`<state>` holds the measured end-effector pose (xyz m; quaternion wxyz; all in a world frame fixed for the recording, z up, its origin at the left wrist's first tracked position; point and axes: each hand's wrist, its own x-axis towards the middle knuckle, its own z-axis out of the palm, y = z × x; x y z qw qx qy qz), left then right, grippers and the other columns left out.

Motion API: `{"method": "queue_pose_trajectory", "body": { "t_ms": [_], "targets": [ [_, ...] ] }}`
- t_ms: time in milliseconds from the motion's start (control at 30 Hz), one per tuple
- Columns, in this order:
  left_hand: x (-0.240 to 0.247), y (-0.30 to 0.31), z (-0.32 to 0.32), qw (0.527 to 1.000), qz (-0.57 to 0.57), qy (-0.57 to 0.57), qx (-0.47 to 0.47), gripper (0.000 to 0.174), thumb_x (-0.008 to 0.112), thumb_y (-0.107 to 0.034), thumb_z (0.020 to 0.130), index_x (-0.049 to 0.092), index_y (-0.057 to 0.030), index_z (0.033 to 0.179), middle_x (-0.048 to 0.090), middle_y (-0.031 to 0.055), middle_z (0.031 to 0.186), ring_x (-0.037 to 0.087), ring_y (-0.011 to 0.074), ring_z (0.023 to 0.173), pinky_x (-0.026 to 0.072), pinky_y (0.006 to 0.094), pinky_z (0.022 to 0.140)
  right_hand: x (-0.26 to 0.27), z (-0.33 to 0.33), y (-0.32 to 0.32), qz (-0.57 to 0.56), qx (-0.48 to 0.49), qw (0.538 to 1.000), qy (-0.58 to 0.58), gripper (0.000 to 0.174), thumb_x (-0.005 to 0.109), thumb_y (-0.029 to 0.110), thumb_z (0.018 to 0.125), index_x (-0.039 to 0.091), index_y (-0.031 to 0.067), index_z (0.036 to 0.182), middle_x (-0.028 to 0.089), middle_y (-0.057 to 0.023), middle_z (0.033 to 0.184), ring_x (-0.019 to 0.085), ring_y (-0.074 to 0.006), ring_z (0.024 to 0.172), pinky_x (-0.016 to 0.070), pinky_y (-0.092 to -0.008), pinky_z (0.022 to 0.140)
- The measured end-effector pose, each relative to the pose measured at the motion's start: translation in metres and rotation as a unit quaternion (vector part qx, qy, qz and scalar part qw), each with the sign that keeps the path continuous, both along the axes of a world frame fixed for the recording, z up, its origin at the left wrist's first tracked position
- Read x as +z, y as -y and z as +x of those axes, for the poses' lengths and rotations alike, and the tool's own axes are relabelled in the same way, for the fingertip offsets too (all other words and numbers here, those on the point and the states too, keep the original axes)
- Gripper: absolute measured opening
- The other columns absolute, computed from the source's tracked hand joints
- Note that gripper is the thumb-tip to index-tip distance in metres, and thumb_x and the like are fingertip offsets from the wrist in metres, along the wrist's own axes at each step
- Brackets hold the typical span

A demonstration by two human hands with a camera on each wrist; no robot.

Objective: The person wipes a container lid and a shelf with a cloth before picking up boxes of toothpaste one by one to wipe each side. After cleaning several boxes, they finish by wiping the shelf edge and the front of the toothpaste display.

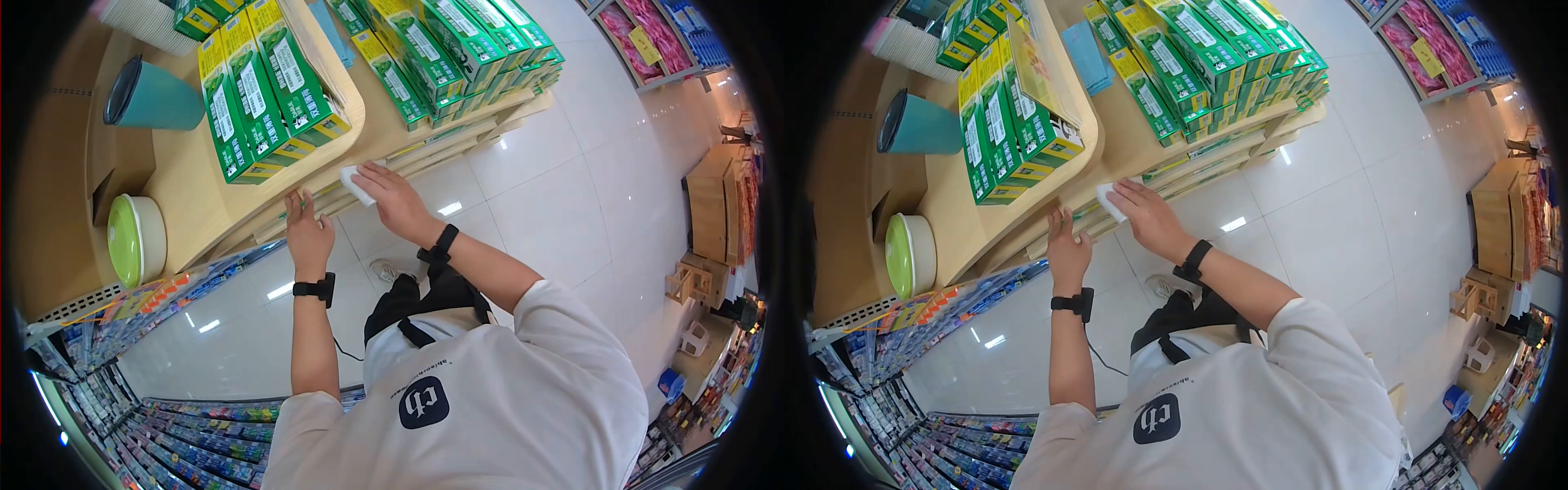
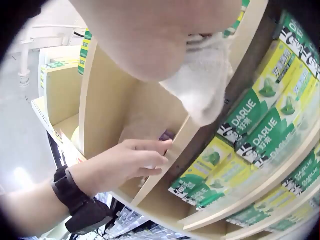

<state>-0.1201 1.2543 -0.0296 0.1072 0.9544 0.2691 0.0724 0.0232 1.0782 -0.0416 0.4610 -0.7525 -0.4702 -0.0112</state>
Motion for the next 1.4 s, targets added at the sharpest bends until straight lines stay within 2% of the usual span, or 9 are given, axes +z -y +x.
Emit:
{"method": "queue_pose_trajectory", "body": {
  "t_ms": [267, 367, 533, 633, 733, 900, 1100, 1233, 1400],
  "targets": [
    [0.002, 0.002, 0.000, 1.000, 0.003, 0.012, 0.001, 0.060, 0.062, -0.009, 0.084, 0.052, 0.0026, 0.142, 0.045, 0.0343, 0.147, 0.041, 0.0486, 0.139, 0.0418, 0.0471, 0.112, 0.020, 0.022, -0.013, -0.015, -0.102, 0.989, 0.110, 0.051, 0.058, 0.001, 0.081, 0.060, 0.0043, 0.133, 0.056, -0.0186, 0.141, 0.049, -0.0364, 0.135, 0.0354, -0.0502, 0.115],
    [0.005, -0.001, 0.003, 1.000, -0.006, -0.004, 0.006, 0.059, 0.061, -0.009, 0.083, 0.053, 0.0040, 0.140, 0.043, 0.0347, 0.148, 0.041, 0.0479, 0.140, 0.0419, 0.0465, 0.112, -0.002, 0.018, -0.039, -0.051, -0.085, 0.989, 0.111, 0.049, 0.057, 0.007, 0.084, 0.060, 0.0063, 0.133, 0.055, -0.0176, 0.142, 0.044, -0.0352, 0.139, 0.0297, -0.0505, 0.118],
    [0.002, -0.002, 0.003, 1.000, -0.014, -0.016, 0.006, 0.056, 0.059, -0.006, 0.082, 0.056, 0.0063, 0.137, 0.042, 0.0356, 0.148, 0.040, 0.0468, 0.141, 0.0420, 0.0454, 0.112, -0.012, -0.003, -0.076, 0.003, 0.081, 0.991, 0.106, 0.053, 0.062, 0.007, 0.078, 0.061, 0.0042, 0.131, 0.059, -0.0180, 0.129, 0.051, -0.0354, 0.127, 0.0366, -0.0486, 0.112],
    [0.008, -0.001, 0.005, 0.998, -0.044, -0.023, 0.024, 0.056, 0.059, -0.006, 0.082, 0.056, 0.0058, 0.137, 0.042, 0.0363, 0.148, 0.039, 0.0473, 0.141, 0.0413, 0.0452, 0.113, 0.009, 0.013, -0.056, -0.144, 0.118, 0.982, -0.036, 0.047, 0.053, 0.007, 0.086, 0.059, 0.0058, 0.133, 0.055, -0.0174, 0.142, 0.040, -0.0355, 0.142, 0.0275, -0.0504, 0.120],
    [0.007, -0.004, 0.003, 0.998, -0.061, -0.014, 0.030, 0.058, 0.060, -0.006, 0.082, 0.054, 0.0046, 0.139, 0.039, 0.0366, 0.149, 0.038, 0.0478, 0.142, 0.0398, 0.0455, 0.114, -0.006, 0.034, -0.024, -0.076, -0.046, 0.992, 0.095, 0.048, 0.051, 0.007, 0.088, 0.057, 0.0045, 0.135, 0.052, -0.0176, 0.146, 0.038, -0.0347, 0.144, 0.0267, -0.0503, 0.121],
    [0.002, -0.003, 0.004, 0.997, -0.069, 0.000, 0.046, 0.060, 0.061, -0.007, 0.083, 0.053, 0.0039, 0.141, 0.039, 0.0358, 0.150, 0.035, 0.0474, 0.144, 0.0372, 0.0452, 0.116, -0.008, 0.023, 0.006, -0.120, 0.020, 0.981, 0.153, 0.054, 0.054, 0.006, 0.086, 0.052, 0.0055, 0.140, 0.044, -0.0196, 0.152, 0.035, -0.0339, 0.146, 0.0260, -0.0504, 0.121],
    [0.006, -0.001, 0.002, 0.992, -0.107, -0.044, 0.052, 0.063, 0.062, -0.009, 0.084, 0.048, 0.0033, 0.145, 0.033, 0.0321, 0.156, 0.027, 0.0444, 0.148, 0.0315, 0.0431, 0.120, -0.047, 0.004, 0.073, -0.262, 0.173, 0.941, 0.126, 0.040, 0.058, 0.007, 0.082, 0.065, 0.0090, 0.121, 0.067, -0.0149, 0.121, 0.059, -0.0317, 0.120, 0.0425, -0.0468, 0.105],
    [-0.008, 0.003, -0.021, 0.992, -0.117, 0.040, 0.019, 0.067, 0.061, -0.006, 0.086, 0.041, 0.0024, 0.149, 0.030, 0.0308, 0.157, 0.023, 0.0417, 0.151, 0.0259, 0.0447, 0.122, -0.135, 0.006, 0.173, -0.474, 0.057, 0.877, -0.050, 0.034, 0.054, 0.015, 0.091, 0.066, 0.0177, 0.123, 0.072, -0.0151, 0.108, 0.068, -0.0335, 0.103, 0.0517, -0.0473, 0.093],
    [-0.033, 0.012, -0.075, 0.978, -0.147, 0.144, -0.021, 0.057, 0.056, -0.002, 0.087, 0.048, 0.0021, 0.143, 0.044, 0.0273, 0.149, 0.039, 0.0447, 0.139, 0.0347, 0.0456, 0.116, -0.166, -0.005, 0.293, -0.522, -0.161, 0.809, -0.216, 0.035, 0.067, 0.024, 0.086, 0.069, 0.0072, 0.117, 0.072, -0.0210, 0.111, 0.068, -0.0377, 0.104, 0.0539, -0.0467, 0.093]
  ]
}}
